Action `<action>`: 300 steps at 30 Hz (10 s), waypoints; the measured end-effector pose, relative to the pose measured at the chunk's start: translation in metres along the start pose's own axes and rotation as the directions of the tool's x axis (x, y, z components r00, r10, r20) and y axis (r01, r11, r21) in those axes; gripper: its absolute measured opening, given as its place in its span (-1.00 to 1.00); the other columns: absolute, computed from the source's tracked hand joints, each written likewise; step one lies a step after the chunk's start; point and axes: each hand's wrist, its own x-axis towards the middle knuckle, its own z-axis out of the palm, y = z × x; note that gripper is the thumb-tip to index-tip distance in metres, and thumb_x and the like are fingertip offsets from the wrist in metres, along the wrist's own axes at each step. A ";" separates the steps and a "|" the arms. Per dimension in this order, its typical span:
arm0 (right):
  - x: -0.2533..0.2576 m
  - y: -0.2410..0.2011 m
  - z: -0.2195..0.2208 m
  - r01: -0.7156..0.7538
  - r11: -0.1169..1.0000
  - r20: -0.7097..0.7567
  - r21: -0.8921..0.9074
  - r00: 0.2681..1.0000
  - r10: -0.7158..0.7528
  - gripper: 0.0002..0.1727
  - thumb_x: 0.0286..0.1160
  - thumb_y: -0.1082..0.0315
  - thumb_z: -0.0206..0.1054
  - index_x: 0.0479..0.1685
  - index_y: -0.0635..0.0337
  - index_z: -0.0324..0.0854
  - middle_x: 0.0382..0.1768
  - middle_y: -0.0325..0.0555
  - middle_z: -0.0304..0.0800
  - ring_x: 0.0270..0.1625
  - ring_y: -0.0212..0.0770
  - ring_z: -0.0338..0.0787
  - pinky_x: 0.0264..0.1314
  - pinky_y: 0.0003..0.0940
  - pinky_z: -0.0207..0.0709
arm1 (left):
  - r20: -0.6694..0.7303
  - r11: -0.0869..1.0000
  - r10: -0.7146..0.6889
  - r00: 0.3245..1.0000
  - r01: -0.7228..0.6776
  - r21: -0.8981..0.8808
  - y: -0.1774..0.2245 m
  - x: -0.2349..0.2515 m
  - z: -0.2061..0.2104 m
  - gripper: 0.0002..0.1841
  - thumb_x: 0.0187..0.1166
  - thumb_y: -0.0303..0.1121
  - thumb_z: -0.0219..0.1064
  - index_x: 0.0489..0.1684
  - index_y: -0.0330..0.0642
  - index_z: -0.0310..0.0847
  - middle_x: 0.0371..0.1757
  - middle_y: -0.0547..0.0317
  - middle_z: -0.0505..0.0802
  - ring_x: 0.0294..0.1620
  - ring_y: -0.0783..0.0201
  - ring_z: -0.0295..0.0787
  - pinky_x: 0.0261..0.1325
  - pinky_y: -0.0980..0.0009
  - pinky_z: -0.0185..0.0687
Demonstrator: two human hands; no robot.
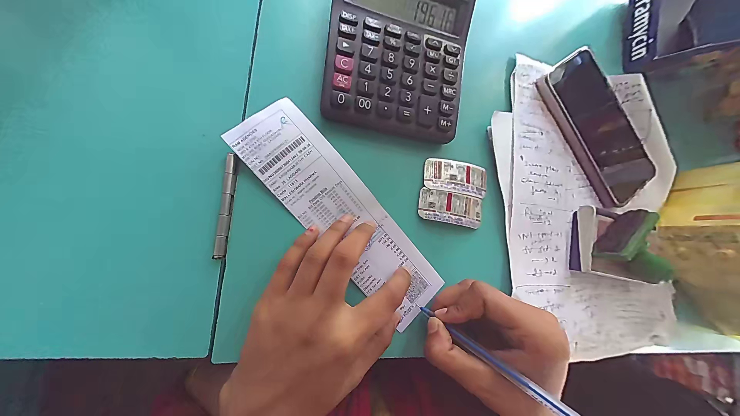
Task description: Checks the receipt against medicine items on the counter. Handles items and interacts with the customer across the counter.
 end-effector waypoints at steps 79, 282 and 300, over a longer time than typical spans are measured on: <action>0.002 -0.004 0.006 -0.082 0.996 -0.140 -0.040 0.987 0.076 -0.89 0.13 0.43 0.46 -0.46 0.21 0.61 -0.44 -0.35 0.80 -0.39 -0.73 0.73 -0.38 -0.88 0.60 | -0.007 1.000 -0.005 1.000 0.005 0.013 -0.001 0.001 0.000 -0.62 0.76 0.07 0.06 0.32 0.40 0.75 0.47 -0.21 0.70 0.65 -0.19 0.45 0.60 -0.13 0.27; -0.008 0.009 -0.054 0.450 0.554 0.009 -0.700 0.782 -0.624 -0.84 0.71 0.42 0.15 -0.28 0.06 0.33 0.20 -0.26 0.83 0.47 -0.32 0.69 0.53 -0.45 0.53 | -0.025 1.000 0.012 1.000 -0.012 0.000 -0.005 -0.002 0.005 -0.60 0.77 0.08 0.01 0.40 0.38 0.66 0.51 -0.19 0.65 0.66 -0.15 0.42 0.62 -0.12 0.22; 0.013 0.003 -0.046 0.204 0.836 -0.144 -0.510 0.938 -0.316 -0.73 0.64 0.16 0.36 -0.33 0.08 0.44 0.04 -0.16 0.94 0.29 -0.34 0.83 0.28 -0.54 0.65 | -0.064 1.000 0.013 0.998 -0.012 0.020 -0.003 0.000 0.007 -0.61 0.75 0.05 0.01 0.31 0.39 0.73 0.46 -0.17 0.71 0.61 -0.18 0.49 0.55 -0.10 0.33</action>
